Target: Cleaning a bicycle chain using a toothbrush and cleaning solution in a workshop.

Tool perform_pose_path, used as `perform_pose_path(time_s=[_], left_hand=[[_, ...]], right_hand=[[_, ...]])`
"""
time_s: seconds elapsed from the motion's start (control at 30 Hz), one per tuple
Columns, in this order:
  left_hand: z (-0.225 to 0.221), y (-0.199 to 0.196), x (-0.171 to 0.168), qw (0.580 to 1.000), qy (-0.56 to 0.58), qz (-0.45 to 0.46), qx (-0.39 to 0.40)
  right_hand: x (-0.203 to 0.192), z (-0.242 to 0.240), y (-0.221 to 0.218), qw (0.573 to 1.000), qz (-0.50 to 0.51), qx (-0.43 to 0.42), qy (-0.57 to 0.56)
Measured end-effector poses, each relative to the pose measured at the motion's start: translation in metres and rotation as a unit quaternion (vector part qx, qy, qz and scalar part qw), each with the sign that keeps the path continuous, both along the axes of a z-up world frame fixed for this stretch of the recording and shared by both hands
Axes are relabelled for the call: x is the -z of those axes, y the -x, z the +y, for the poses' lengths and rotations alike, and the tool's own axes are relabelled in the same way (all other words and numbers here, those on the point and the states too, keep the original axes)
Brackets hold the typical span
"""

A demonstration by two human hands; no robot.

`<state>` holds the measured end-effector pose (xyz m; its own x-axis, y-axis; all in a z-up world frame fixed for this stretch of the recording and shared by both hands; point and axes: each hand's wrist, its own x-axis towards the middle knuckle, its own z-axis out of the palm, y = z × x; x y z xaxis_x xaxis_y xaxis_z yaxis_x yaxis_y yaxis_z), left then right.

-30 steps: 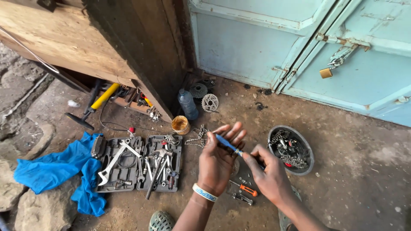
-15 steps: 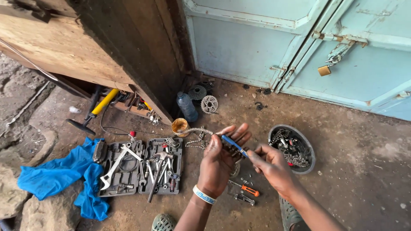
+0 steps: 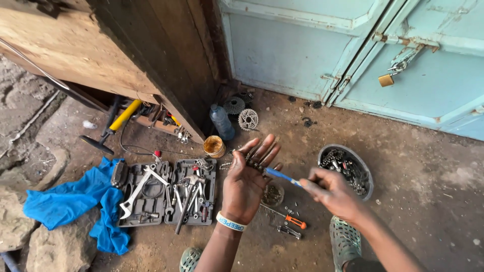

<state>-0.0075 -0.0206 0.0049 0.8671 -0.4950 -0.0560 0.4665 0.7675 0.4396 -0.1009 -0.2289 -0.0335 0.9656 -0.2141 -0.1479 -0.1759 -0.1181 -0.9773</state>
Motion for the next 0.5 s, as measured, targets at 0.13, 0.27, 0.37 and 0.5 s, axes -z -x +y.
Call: perform_pose_path(time_s=[0.13,0.27,0.37,0.5], left_hand=[[-0.001,-0.001,-0.001,0.999,0.03,0.03,0.0],[-0.009,0.005,-0.004,0.995,0.073,0.061,0.033],[-0.012,0.003,-0.008,0.99,0.12,0.057,0.049],[-0.008,0.003,-0.01,0.995,0.084,0.049,0.027]], right_hand=[[-0.015,-0.005,-0.004,0.999,-0.016,0.01,0.033],[-0.028,0.031,-0.006,0.996,-0.041,0.007,-0.076],[-0.026,0.048,-0.01,0.994,-0.06,0.0,-0.086],[-0.014,0.049,-0.013,0.992,-0.087,0.074,-0.052]])
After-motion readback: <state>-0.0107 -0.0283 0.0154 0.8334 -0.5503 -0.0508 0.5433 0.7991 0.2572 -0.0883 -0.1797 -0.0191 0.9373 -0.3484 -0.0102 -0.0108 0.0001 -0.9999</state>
